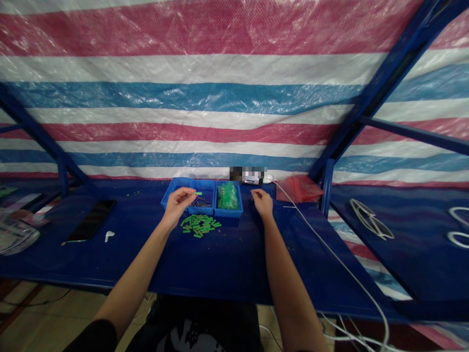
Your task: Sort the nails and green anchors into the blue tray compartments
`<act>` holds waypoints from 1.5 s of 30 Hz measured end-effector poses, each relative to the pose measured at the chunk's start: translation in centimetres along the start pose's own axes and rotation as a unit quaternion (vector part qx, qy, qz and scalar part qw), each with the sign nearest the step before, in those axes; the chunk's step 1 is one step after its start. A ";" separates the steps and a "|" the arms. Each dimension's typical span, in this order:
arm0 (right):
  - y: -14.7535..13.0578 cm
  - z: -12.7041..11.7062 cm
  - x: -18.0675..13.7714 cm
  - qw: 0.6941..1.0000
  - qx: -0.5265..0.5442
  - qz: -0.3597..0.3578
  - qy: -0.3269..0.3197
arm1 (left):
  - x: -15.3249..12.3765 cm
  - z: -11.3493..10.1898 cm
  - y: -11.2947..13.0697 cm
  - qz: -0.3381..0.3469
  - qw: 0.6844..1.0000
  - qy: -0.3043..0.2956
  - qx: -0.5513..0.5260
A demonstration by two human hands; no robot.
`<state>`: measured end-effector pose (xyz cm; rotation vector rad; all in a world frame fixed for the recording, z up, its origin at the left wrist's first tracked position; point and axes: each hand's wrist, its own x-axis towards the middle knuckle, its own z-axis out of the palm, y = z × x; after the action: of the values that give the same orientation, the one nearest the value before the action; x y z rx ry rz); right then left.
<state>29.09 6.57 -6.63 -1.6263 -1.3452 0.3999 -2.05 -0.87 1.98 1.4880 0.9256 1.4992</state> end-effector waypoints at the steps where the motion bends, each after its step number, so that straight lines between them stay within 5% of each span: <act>1: 0.1 0.0 0.0 1.000 0.000 -0.001 0.000 | 0.0 0.0 0.0 -0.001 1.000 0.002 0.005; 15: -0.3 -0.2 -0.2 1.000 -0.005 -0.001 -0.002 | 1.1 -2.0 -1.6 0.012 0.990 0.015 0.137; 22: 0.0 -0.1 0.0 1.000 0.001 -0.005 -0.002 | 1.5 -4.4 -2.1 -0.011 0.946 0.094 0.311; 28: 0.0 -0.1 0.0 1.000 0.000 -0.011 -0.002 | 1.2 -4.3 -1.7 -0.003 0.913 0.098 0.396; 31: 0.1 0.0 0.0 1.000 -0.002 -0.012 0.000 | 0.8 -2.9 -1.5 0.029 0.936 0.037 0.350; 34: 0.2 -0.1 0.0 1.000 -0.006 -0.008 -0.002 | -0.2 -0.7 -1.3 0.055 0.950 -0.102 0.290; 36: 0.3 -0.1 0.1 1.000 -0.010 -0.008 -0.003 | -1.1 0.7 -1.1 0.074 0.927 -0.231 0.285; 39: 0.2 -0.1 0.0 1.000 -0.007 -0.004 -0.005 | -2.5 2.3 -0.8 0.092 0.878 -0.344 0.319; 45: -0.1 -0.1 0.0 1.000 -0.008 -0.007 -0.001 | -3.3 2.8 -1.1 0.116 0.813 -0.386 0.420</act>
<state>29.09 6.50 -6.50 -1.6297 -1.3629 0.3825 0.71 -3.54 -0.28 2.6420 0.9247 0.4259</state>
